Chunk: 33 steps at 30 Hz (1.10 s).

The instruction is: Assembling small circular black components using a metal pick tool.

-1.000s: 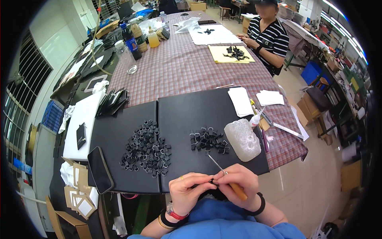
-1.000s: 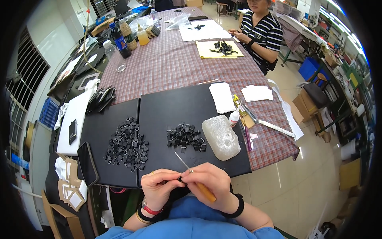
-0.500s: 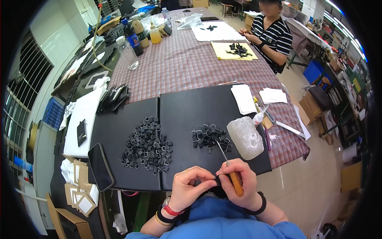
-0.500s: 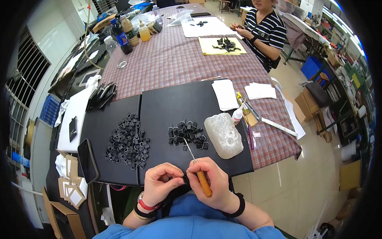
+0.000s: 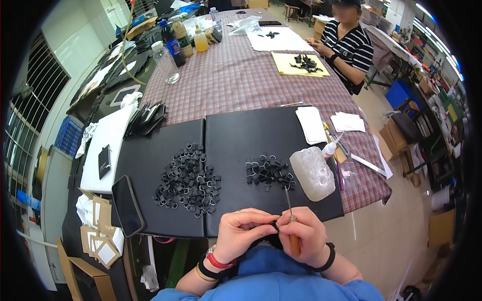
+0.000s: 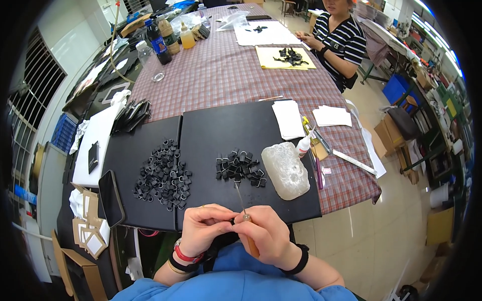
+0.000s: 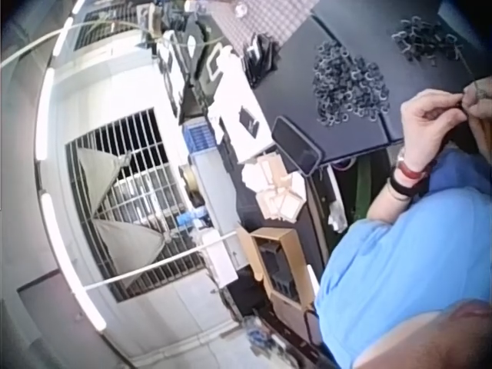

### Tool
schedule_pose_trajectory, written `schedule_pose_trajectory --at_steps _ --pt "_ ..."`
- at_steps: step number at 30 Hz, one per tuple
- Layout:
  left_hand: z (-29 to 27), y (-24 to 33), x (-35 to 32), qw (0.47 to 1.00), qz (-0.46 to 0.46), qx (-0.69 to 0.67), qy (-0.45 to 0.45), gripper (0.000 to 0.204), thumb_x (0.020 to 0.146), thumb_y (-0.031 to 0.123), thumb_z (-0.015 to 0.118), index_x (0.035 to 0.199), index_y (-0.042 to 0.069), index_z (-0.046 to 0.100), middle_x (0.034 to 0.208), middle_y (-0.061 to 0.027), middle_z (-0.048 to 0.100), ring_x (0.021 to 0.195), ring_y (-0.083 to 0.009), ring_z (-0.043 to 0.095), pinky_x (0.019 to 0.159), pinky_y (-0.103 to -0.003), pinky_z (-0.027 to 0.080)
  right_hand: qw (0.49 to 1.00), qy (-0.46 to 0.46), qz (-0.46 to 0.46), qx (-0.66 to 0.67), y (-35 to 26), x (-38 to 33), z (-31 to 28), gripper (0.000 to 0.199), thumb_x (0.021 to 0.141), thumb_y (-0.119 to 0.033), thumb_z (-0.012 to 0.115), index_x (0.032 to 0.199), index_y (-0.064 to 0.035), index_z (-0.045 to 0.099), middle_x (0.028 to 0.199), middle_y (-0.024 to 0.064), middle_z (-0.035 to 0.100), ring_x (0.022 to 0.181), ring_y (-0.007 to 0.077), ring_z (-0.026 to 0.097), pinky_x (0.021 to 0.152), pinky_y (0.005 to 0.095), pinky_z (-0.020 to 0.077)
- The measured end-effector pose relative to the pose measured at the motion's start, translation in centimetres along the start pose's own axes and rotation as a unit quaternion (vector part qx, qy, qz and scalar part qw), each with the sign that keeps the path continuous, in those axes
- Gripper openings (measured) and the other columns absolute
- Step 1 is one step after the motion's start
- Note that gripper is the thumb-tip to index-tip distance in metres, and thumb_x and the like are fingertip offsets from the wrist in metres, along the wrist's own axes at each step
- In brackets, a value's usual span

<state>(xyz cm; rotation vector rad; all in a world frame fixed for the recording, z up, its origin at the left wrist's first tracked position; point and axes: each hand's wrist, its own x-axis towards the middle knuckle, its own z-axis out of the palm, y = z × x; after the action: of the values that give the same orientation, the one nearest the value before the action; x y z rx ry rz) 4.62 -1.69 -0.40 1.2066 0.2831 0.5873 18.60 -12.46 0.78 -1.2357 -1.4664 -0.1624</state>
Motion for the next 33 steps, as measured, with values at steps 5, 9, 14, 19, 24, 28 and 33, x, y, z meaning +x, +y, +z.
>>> schedule_pose_trajectory --at_steps 5,9,14,19,24,28,33 --pt "0.4 -0.4 -0.2 0.999 -0.013 -0.039 0.020 0.020 0.082 -0.011 0.071 0.101 -0.005 0.072 0.103 -0.0126 0.070 0.092 -0.0146 0.068 0.083 -0.025 0.056 1.000 0.017 -0.018 -0.019 -0.2 0.0 0.1 0.032 0.076 0.008 0.073 0.103 -0.0043 0.059 0.092 0.0115 0.064 0.078 0.0257 0.065 0.068 0.0355 0.0564" --pt "0.5 -0.6 -0.2 0.996 -0.010 -0.082 0.019 0.019 0.086 -0.008 0.069 0.104 -0.004 0.070 0.101 -0.0110 0.070 0.092 -0.0134 0.067 0.084 -0.025 0.055 1.000 0.023 -0.008 -0.017 -0.4 0.0 0.1 0.031 0.077 0.008 0.072 0.104 -0.0033 0.059 0.093 0.0126 0.065 0.079 0.0265 0.066 0.069 0.0357 0.0567" --pt "-0.1 -1.0 0.1 0.977 -0.097 -0.186 0.026 0.018 0.093 0.004 0.065 0.109 -0.002 0.066 0.100 -0.0099 0.068 0.091 -0.0150 0.065 0.084 -0.027 0.053 0.993 0.064 0.097 0.026 -0.5 0.5 -1.0 0.024 0.086 0.007 0.065 0.108 0.0009 0.060 0.094 0.0147 0.069 0.085 0.0251 0.068 0.074 0.0333 0.0567" --pt "0.0 -1.0 0.5 0.960 -0.118 -0.253 0.032 0.018 0.096 0.013 0.063 0.107 -0.001 0.064 0.095 -0.0087 0.063 0.087 -0.0156 0.056 0.080 -0.029 0.046 0.959 0.223 0.163 0.070 2.4 -2.7 -3.6 0.036 0.101 -0.024 0.055 0.118 0.0079 0.058 0.086 0.0145 0.067 0.070 0.0180 0.064 0.067 0.0306 0.0543" --pt "0.2 -0.9 0.8 0.967 -0.101 -0.232 0.029 0.022 0.093 0.016 0.066 0.105 -0.002 0.063 0.092 -0.0099 0.062 0.084 -0.0163 0.053 0.077 -0.029 0.044 0.930 0.306 0.193 0.058 4.4 -2.2 -4.8 0.033 0.102 -0.030 0.053 0.098 0.0022 0.060 0.089 0.0076 0.055 0.071 0.0117 0.054 0.066 0.0240 0.0454" --pt "-0.4 -1.1 0.6 0.972 -0.082 -0.221 0.027 0.019 0.092 0.012 0.067 0.104 -0.002 0.063 0.093 -0.0111 0.063 0.085 -0.0174 0.056 0.078 -0.030 0.046 0.950 0.272 0.148 -0.030 5.4 -1.8 -4.5 0.021 0.099 -0.020 0.058 0.092 -0.0005 0.061 0.083 0.0080 0.058 0.068 0.0135 0.052 0.062 0.0254 0.0412" --pt "-0.9 -1.4 0.7 0.964 -0.081 -0.252 -0.002 0.017 0.091 0.006 0.067 0.105 -0.003 0.064 0.095 -0.0121 0.065 0.085 -0.0167 0.060 0.079 -0.027 0.048 0.955 0.236 0.143 -0.113 5.1 -1.3 -4.8 0.014 0.093 -0.012 0.064 0.085 -0.0017 0.062 0.077 0.0083 0.060 0.066 0.0197 0.057 0.060 0.0296 0.0439"
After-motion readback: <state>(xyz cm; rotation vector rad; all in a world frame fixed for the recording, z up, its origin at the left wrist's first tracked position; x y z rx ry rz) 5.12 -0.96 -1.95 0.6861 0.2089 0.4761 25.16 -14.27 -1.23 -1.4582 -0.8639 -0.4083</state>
